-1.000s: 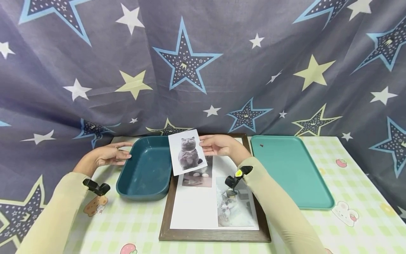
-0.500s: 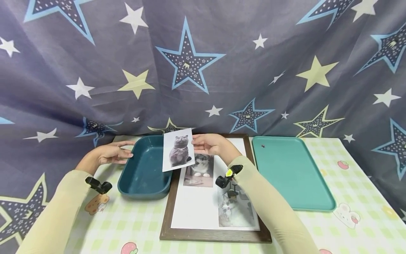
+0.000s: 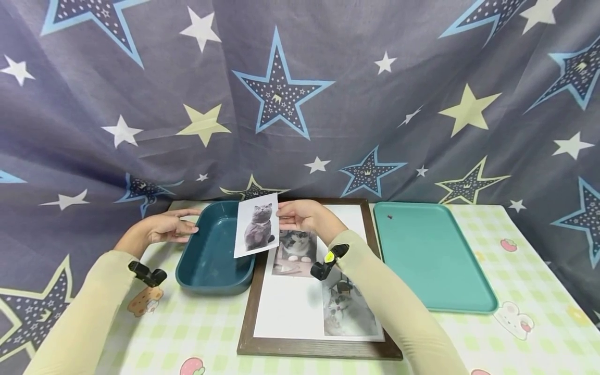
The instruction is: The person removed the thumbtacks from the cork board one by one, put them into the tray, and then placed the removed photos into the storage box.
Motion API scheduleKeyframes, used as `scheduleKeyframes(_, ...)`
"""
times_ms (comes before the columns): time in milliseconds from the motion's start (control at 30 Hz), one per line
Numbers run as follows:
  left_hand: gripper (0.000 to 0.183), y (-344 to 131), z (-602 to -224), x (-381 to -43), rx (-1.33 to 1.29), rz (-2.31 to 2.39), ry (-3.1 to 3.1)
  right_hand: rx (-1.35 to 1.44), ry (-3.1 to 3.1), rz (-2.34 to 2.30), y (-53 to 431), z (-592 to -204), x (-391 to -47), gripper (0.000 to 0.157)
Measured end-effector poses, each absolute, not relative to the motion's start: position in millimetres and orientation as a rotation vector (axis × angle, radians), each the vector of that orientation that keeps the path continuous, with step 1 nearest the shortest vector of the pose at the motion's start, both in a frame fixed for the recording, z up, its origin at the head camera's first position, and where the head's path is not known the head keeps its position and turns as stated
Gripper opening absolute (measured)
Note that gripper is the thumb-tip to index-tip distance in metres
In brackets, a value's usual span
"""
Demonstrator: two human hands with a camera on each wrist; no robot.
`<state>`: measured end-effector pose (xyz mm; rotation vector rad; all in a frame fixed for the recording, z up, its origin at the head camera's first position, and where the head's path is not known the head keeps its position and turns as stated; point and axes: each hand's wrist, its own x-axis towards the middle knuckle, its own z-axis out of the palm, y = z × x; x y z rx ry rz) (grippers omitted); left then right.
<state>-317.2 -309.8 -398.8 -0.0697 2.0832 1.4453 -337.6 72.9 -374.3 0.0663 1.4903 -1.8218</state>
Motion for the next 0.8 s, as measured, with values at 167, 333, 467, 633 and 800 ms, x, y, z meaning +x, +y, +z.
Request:
scheduleKeyframes(167,0.083,-309.9,-398.5,-317.4,-0.064,1.442,2.079,0.059,1.538,-1.815,63.1,-375.1,-336.0,0.052)
scheduleKeyframes(333,0.082,-310.1,-398.9,-317.9,-0.081,1.439,2.077,0.089,1.568,-1.818,51.5,-377.3,-334.4,0.047)
scheduleKeyframes(467,0.082,-308.7,-398.4,-318.2,-0.096,1.436,2.077,0.097,1.59,-1.808,43.5,-378.1,-335.6,0.043)
scheduleKeyframes(633,0.082,-308.1,-398.9,-319.7,-0.104,1.432,2.087,0.09,1.617,-1.79,36.6,-377.8,-338.5,0.045)
scheduleKeyframes(800,0.082,-307.7,-399.0,-319.9,-0.1,1.414,2.093,0.121,1.645,-1.795,32.8,-378.0,-339.5,0.042)
